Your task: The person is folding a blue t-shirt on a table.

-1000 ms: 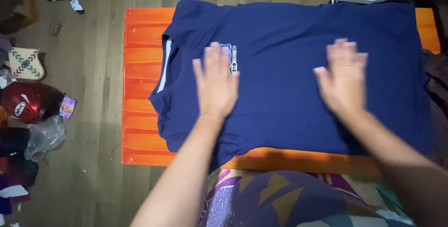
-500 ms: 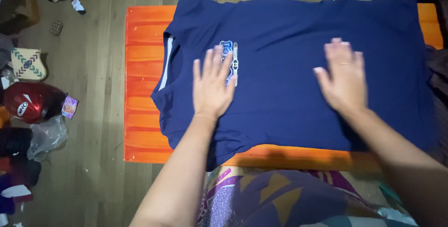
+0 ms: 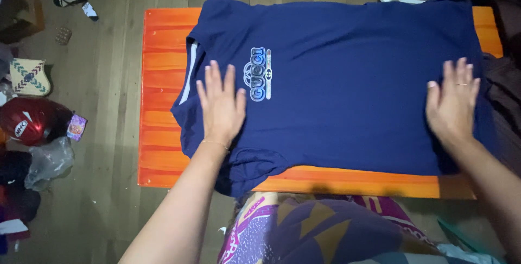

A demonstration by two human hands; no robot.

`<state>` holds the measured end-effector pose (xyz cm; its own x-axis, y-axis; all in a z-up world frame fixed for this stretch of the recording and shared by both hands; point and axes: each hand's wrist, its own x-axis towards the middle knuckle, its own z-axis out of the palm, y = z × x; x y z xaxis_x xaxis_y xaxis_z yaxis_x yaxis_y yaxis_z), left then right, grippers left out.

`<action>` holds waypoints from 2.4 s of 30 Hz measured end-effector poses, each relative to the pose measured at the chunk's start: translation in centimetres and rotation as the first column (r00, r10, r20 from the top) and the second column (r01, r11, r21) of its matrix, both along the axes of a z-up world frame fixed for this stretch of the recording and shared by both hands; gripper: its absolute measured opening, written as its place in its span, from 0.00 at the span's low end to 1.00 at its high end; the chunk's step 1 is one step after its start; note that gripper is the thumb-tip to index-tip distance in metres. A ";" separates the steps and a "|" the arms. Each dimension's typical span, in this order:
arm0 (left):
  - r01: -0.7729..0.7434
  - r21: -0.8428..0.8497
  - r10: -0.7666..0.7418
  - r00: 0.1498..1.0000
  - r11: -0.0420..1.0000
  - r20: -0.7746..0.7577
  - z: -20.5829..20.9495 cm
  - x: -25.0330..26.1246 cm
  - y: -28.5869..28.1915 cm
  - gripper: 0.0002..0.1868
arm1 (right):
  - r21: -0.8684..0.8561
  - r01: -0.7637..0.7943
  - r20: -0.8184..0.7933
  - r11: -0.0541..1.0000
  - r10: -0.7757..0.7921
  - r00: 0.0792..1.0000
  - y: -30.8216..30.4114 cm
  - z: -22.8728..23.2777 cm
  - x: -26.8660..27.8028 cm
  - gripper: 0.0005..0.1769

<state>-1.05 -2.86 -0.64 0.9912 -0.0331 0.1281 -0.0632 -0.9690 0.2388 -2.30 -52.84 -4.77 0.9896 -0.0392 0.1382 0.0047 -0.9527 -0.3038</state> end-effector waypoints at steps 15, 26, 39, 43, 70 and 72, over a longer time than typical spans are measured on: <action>0.586 -0.386 -0.692 0.678 0.713 -0.249 6.3 -9.1 -12.4 0.28 | 0.322 -0.656 -0.306 0.683 0.731 0.610 13.8 11.2 -7.1 0.17; 0.371 -0.317 -0.464 0.833 0.873 -0.301 5.7 -8.9 -12.9 0.10 | 0.204 -0.730 -0.309 0.653 0.750 0.584 14.6 10.0 -7.2 0.24; 0.187 0.119 -0.180 0.981 0.975 -0.066 6.2 -8.7 -9.7 0.10 | -0.145 -0.544 -0.146 0.826 0.526 0.838 8.5 9.6 -5.0 0.11; 0.029 0.166 -0.045 0.995 0.986 0.093 7.7 -7.2 -6.4 0.11 | -0.196 -0.355 -0.169 0.914 0.325 0.931 4.5 10.1 -3.5 0.16; -0.337 -0.290 0.078 0.762 0.896 -0.643 3.0 4.5 3.0 0.27 | 0.342 -0.113 -0.599 0.933 0.309 0.739 -8.3 2.4 6.3 0.20; -0.340 -0.538 0.066 0.883 0.771 -0.464 1.6 7.9 2.7 0.21 | 0.408 -0.073 -0.385 0.910 0.244 0.890 -8.8 2.6 8.9 0.18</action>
<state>6.88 -0.18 0.96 0.9281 0.1207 -0.3522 0.3508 -0.6001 0.7189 6.59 -61.68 -2.16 0.9457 0.1597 -0.2830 -0.0630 -0.7642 -0.6419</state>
